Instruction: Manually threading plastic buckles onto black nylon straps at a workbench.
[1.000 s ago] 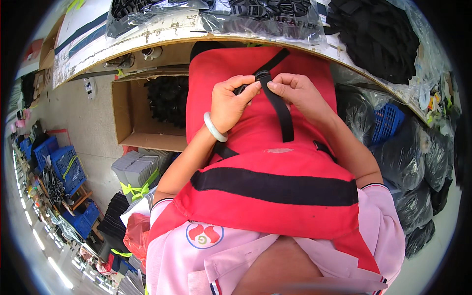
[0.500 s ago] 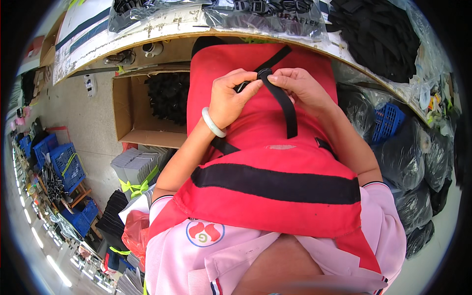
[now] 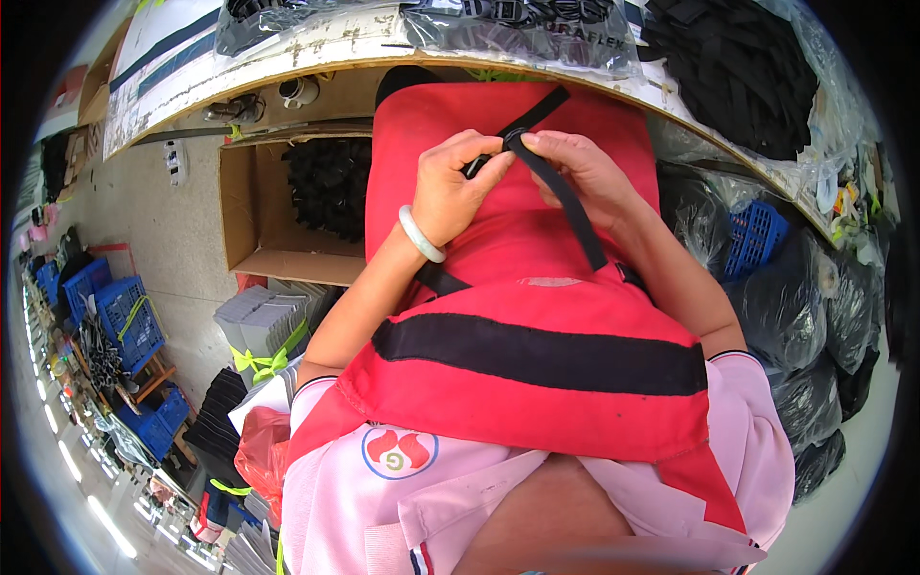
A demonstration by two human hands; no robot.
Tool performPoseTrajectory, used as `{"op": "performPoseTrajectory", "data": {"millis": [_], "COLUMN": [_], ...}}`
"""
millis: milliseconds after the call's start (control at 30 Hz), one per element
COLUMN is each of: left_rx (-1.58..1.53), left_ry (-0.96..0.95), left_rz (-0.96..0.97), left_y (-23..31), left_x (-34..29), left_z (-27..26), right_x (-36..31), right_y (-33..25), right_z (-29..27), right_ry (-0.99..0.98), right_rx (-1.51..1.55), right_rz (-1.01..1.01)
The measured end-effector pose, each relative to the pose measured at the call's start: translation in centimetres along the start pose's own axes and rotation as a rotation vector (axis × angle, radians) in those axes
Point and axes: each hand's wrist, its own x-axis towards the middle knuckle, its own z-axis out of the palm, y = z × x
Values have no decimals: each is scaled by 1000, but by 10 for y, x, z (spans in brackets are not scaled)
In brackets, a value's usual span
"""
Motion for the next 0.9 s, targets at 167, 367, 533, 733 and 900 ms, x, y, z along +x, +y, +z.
{"op": "performPoseTrajectory", "data": {"millis": [167, 367, 533, 733, 900], "left_rx": [130, 18, -1012, -797, -578], "left_ry": [-49, -19, -68, 62, 96], "left_rz": [74, 88, -837, -665, -487], "left_y": [-4, -3, -2, 7, 8], "left_x": [-3, -2, 3, 5, 5], "left_z": [3, 1, 3, 7, 11], "right_x": [6, 7, 12, -24, -13], "right_y": [15, 8, 19, -10, -5], "right_z": [-2, -7, -5, 23, 5], "right_ry": [88, 1, 132, 161, 220], "right_rx": [-50, 51, -417, -321, -433], "right_rz": [-170, -130, -524, -706, -321]}}
